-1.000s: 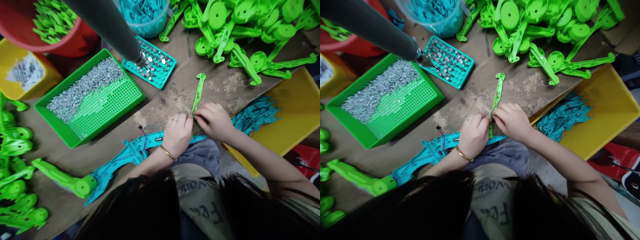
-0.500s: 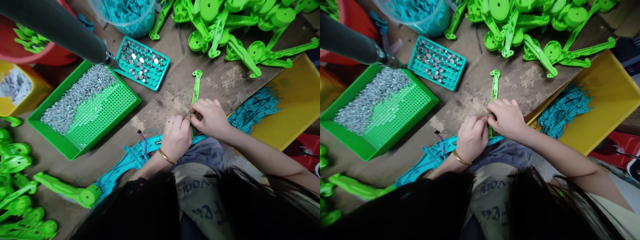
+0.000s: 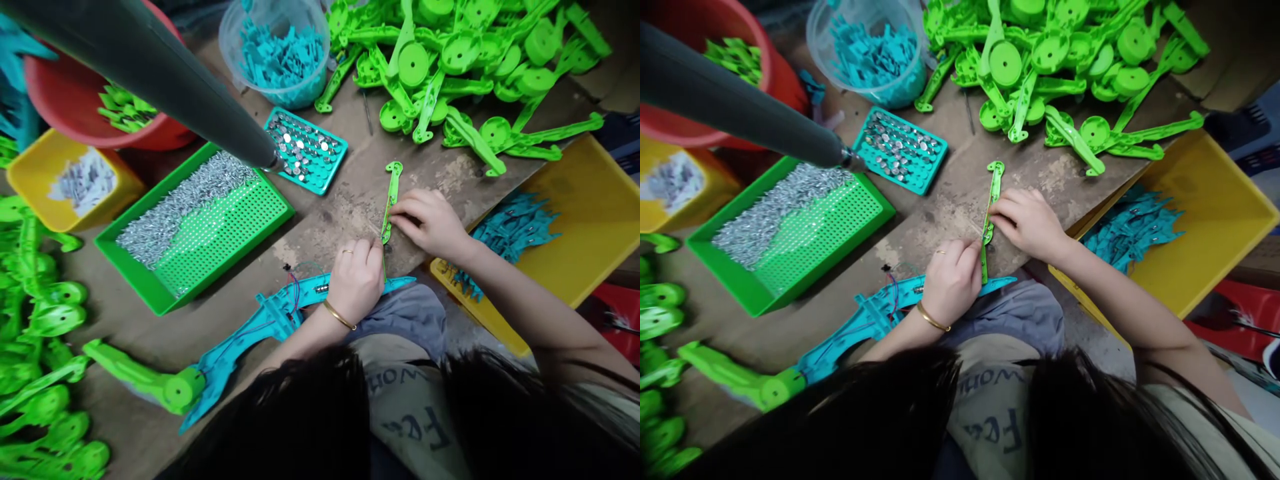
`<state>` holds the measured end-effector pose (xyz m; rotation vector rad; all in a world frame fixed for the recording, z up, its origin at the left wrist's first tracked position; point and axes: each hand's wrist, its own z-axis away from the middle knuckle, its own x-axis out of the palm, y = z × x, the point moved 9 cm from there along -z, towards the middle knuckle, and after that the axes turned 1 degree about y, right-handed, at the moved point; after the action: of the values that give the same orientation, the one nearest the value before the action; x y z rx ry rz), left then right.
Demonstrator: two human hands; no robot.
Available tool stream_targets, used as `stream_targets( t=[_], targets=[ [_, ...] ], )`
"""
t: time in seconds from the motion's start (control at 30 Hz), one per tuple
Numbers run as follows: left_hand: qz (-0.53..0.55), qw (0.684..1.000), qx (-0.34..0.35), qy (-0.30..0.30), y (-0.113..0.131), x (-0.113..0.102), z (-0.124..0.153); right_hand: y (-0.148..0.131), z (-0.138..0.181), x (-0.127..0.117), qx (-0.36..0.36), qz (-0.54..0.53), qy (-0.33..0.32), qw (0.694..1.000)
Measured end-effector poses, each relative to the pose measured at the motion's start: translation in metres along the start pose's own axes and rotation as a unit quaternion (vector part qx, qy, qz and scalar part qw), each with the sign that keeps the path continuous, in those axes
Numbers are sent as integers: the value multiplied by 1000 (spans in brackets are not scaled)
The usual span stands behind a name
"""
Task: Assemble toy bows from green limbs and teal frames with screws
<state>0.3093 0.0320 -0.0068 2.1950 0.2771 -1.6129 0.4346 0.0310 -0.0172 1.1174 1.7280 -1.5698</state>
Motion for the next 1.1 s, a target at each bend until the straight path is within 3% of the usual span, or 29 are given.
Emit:
stream_targets(
  t=[0.1,0.2,0.7,0.93,1.1],
  targets=[
    [3,1000,-3,-11,0,1,0,-4,2,-2,-21,16,23,999],
    [9,1000,-7,-21,-1,2,0,-6,5,1,-33,38,7,999],
    [-19,1000,4,-2,2,-2,-2,9,3,-4,48,44,5,998],
    [-21,1000,5,-21,2,3,-2,4,2,2,17,128,-8,992],
    [-13,1000,10,-23,2,3,-2,1,-5,3,45,141,-29,989]
  ],
)
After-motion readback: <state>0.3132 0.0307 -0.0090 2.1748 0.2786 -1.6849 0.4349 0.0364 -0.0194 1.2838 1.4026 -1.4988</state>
